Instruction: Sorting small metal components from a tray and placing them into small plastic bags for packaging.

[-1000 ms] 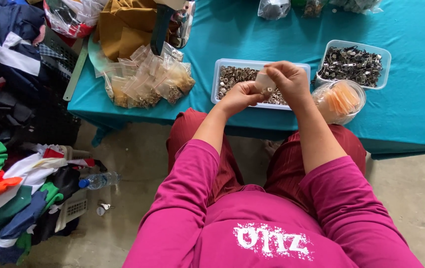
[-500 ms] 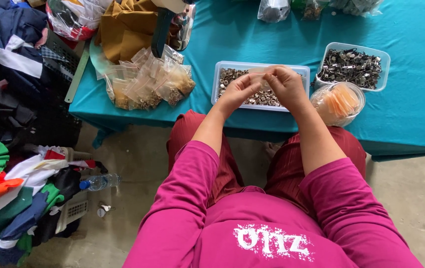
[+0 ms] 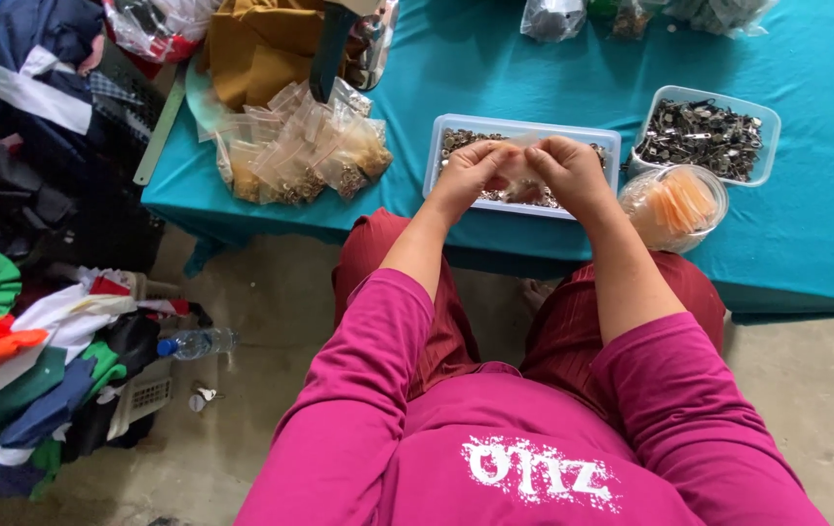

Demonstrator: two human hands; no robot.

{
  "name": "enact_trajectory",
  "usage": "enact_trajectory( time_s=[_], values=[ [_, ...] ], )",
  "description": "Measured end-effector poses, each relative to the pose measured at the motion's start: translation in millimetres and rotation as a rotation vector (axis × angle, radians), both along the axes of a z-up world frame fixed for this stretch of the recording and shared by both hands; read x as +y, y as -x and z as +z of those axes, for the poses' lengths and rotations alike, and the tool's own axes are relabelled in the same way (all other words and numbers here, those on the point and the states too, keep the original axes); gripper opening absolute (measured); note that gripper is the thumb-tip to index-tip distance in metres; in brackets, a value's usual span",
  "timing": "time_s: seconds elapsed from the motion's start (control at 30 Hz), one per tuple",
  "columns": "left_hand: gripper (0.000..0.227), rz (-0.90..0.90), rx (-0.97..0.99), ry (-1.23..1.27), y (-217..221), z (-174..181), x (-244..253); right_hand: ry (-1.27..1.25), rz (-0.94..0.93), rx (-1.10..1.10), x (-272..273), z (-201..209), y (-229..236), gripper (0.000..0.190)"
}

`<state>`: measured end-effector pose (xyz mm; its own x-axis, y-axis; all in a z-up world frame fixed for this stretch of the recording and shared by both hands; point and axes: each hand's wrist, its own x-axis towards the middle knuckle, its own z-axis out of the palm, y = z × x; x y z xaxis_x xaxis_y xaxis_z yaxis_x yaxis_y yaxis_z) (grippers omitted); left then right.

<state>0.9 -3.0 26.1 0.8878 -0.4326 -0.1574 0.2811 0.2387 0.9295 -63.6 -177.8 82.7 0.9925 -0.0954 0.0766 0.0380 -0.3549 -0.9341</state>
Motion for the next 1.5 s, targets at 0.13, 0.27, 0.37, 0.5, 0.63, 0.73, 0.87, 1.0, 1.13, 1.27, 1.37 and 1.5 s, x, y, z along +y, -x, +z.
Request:
enact_trajectory(
  time_s=[0.13, 0.27, 0.37, 0.5, 0.63, 0.73, 0.87, 1.0, 1.13, 1.27, 1.37, 1.5],
  values=[
    [0.014, -0.014, -0.030, -0.008, -2, -14, -5, 0.017, -0.011, 0.012, -9, -17, -6, 0.012],
    [0.012, 0.104, -0.105, 0.024, -11, -38, -9, 0.042, 0.034, 0.070, 16, 15, 12, 0.016],
    [0.013, 0.183, -0.193, 0.045, 0, -2, 7, 0.254, 0.057, 0.043, -2, 5, 12, 0.019],
    [0.015, 0.298, -0.291, -0.036, 3, 26, 35, 0.357, 0.001, -0.058, -17, -15, 7, 0.024],
    [0.015, 0.586, -0.341, -0.225, 6, 64, 69, 0.282, -0.049, -0.037, -26, -19, 10, 0.024],
    [0.017, 0.654, -0.326, -0.402, -8, 53, 96, 0.286, -0.071, -0.035, -35, -23, 11, 0.025],
    [0.023, 0.674, -0.293, -0.741, -31, 31, 124, 0.301, -0.147, -0.025, -59, -30, 8, 0.020],
    [0.020, 0.847, -0.410, -0.855, -119, -113, 164, 0.237, -0.249, -0.041, -84, -51, -2, 0.018],
    [0.023, 0.958, -0.434, -1.001, -134, -146, 180, 0.104, -0.268, -0.271, -67, -24, 16, 0.019],
    [0.048, 0.959, -0.211, -1.049, -129, -140, 179, 0.105, -0.284, -0.633, -45, 43, 51, 0.018],
    [0.055, 0.946, -0.245, -1.037, -104, -105, 167, 0.195, -0.353, -0.806, -84, 63, 67, 0.007],
    [0.063, 0.896, -0.339, -1.062, -63, -25, 142, 0.495, -0.555, -0.658, -157, 27, 95, 0.010]
  ],
)
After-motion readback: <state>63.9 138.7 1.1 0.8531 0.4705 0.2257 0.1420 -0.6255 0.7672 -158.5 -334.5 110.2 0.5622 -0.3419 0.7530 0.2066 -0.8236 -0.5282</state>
